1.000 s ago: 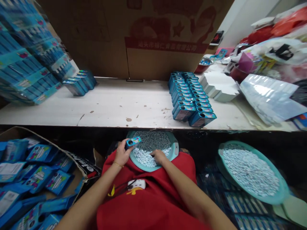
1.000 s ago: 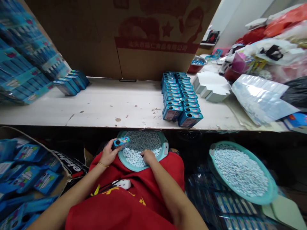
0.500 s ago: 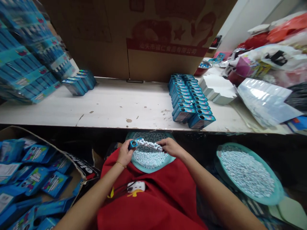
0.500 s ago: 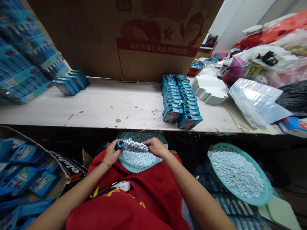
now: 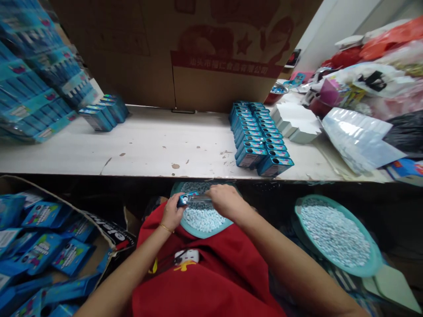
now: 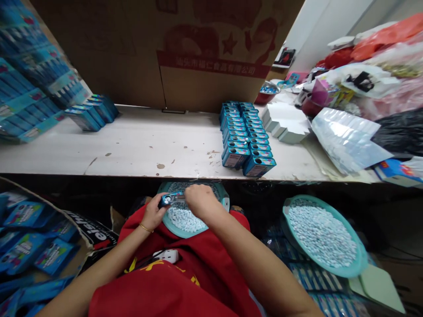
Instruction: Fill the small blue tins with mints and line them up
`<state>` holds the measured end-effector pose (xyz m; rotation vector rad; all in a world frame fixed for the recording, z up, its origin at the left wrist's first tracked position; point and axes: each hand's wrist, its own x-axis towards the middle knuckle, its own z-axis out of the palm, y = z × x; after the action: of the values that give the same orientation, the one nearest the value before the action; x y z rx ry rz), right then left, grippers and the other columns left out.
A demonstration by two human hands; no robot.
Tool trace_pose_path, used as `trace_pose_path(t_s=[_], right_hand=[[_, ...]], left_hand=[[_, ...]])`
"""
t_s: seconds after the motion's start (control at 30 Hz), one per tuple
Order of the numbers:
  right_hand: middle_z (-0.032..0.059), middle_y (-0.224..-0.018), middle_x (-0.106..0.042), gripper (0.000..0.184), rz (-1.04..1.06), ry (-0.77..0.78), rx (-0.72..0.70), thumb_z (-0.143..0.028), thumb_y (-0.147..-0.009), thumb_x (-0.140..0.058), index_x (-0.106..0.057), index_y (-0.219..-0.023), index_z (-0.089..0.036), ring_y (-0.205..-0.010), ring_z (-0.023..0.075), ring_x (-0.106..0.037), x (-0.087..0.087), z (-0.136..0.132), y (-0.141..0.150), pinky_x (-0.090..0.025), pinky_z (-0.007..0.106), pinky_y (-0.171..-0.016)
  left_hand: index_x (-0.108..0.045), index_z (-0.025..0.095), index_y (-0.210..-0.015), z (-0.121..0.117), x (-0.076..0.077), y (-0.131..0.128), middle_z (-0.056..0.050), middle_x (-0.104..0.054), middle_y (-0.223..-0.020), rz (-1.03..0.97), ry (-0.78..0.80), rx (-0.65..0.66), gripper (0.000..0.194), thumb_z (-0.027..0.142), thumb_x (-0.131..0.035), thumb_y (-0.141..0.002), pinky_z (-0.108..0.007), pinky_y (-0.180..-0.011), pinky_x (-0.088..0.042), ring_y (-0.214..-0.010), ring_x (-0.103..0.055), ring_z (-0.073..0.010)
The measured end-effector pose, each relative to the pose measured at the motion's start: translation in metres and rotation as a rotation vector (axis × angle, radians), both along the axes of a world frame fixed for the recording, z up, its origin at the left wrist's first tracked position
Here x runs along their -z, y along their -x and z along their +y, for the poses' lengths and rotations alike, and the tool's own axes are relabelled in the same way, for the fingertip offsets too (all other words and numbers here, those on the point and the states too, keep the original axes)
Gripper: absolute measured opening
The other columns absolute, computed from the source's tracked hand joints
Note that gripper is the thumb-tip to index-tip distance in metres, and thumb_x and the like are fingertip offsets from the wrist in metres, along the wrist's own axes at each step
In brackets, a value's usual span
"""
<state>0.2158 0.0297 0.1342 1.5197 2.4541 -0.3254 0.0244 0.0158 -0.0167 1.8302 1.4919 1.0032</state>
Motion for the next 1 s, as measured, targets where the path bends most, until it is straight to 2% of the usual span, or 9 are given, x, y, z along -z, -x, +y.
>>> trace_pose_path(t_s=[0.1,0.2,0.33,0.43,0.63,0.73,0.83,0.9,1.0], right_hand=[[0.0055,-0.092,-0.061,0.031,0.073,0.026,0.091,-0.012,-0.077,-0.037,-0.06,-0.095,-0.024,-0.087,0.0158,-0.055,0.034,0.003,-0.037,-0.038,0.023,-0.072],[0.0053,-0.095,-0.06,0.035,0.115,0.074,0.205,-0.011,-0.078,-0.035,-0.058,-0.101,-0.024,-0.091,0.0142,-0.054,0.094,0.005,-0.054,-0.037,0.022,-0.074],[0.0122,-0.095,-0.06,0.033,0.106,0.145,0.283,-0.009,-0.079,-0.033,-0.06,-0.096,-0.015,-0.086,0.0168,-0.056,0.163,-0.006,-0.031,-0.039,0.024,-0.069],[0.0138,-0.09,-0.063,0.03,0.157,0.197,0.265,-0.012,-0.079,-0.035,-0.063,-0.091,-0.011,-0.084,0.0181,-0.056,0.184,-0.015,-0.013,-0.039,0.024,-0.069],[0.003,-0.083,-0.066,0.028,0.341,0.346,0.234,-0.013,-0.07,-0.047,-0.066,-0.089,-0.018,-0.08,0.0151,-0.057,0.192,-0.009,-0.029,-0.04,0.019,-0.065],[0.0024,-0.082,-0.066,0.034,0.446,0.39,0.263,-0.012,-0.069,-0.044,-0.064,-0.097,-0.015,-0.071,0.0134,-0.056,0.186,-0.007,-0.045,-0.041,0.019,-0.06],[0.0034,-0.08,-0.065,0.039,0.603,0.428,0.322,-0.012,-0.068,-0.043,-0.061,-0.103,-0.012,-0.061,0.012,-0.054,0.161,-0.008,-0.055,-0.04,0.019,-0.053],[0.0033,-0.078,-0.064,0.039,0.674,0.42,0.333,-0.013,-0.068,-0.043,-0.06,-0.103,-0.012,-0.058,0.0109,-0.052,0.134,-0.007,-0.057,-0.039,0.02,-0.051],[0.0023,-0.08,-0.064,0.038,0.646,0.31,0.234,-0.012,-0.068,-0.042,-0.062,-0.1,-0.017,-0.066,0.0109,-0.053,0.089,-0.001,-0.051,-0.039,0.019,-0.058]], left_hand=[[-0.049,0.019,-0.102,-0.005,-0.001,0.01,-0.006,-0.054,-0.099,-0.054,0.025,-0.031,0.034,0.019,-0.052,-0.069,-0.036,-0.085,-0.038,-0.094,-0.05,-0.0195],[-0.049,0.019,-0.102,-0.01,-0.003,0.017,-0.006,-0.054,-0.099,-0.087,0.041,-0.039,0.033,0.021,-0.052,-0.07,-0.034,-0.085,-0.038,-0.094,-0.05,-0.0184],[-0.048,0.019,-0.103,-0.012,0.0,0.02,-0.005,-0.054,-0.099,-0.118,0.073,-0.069,0.034,0.024,-0.053,-0.07,-0.034,-0.085,-0.038,-0.093,-0.051,-0.0183],[-0.048,0.019,-0.103,-0.01,0.003,0.02,-0.005,-0.055,-0.096,-0.115,0.084,-0.124,0.035,0.027,-0.055,-0.069,-0.033,-0.083,-0.039,-0.09,-0.052,-0.0178],[-0.048,0.018,-0.103,-0.007,0.005,0.021,-0.005,-0.056,-0.095,-0.082,0.084,-0.141,0.038,0.031,-0.056,-0.068,-0.032,-0.082,-0.04,-0.088,-0.052,-0.0174],[-0.048,0.018,-0.103,-0.006,0.004,0.021,-0.005,-0.056,-0.094,-0.097,0.083,-0.141,0.038,0.032,-0.056,-0.068,-0.032,-0.082,-0.04,-0.087,-0.053,-0.0172],[-0.048,0.018,-0.102,-0.006,0.002,0.019,-0.005,-0.056,-0.094,-0.086,0.086,-0.124,0.037,0.029,-0.056,-0.068,-0.032,-0.082,-0.04,-0.088,-0.052,-0.0175],[-0.049,0.018,-0.102,-0.005,0.001,0.015,-0.005,-0.056,-0.094,-0.072,0.078,-0.107,0.036,0.026,-0.056,-0.067,-0.033,-0.083,-0.04,-0.089,-0.052,-0.018],[-0.05,0.017,-0.101,-0.004,-0.001,0.009,-0.006,-0.057,-0.097,-0.045,0.071,-0.071,0.035,0.021,-0.054,-0.067,-0.033,-0.084,-0.04,-0.091,-0.052,-0.0189]])
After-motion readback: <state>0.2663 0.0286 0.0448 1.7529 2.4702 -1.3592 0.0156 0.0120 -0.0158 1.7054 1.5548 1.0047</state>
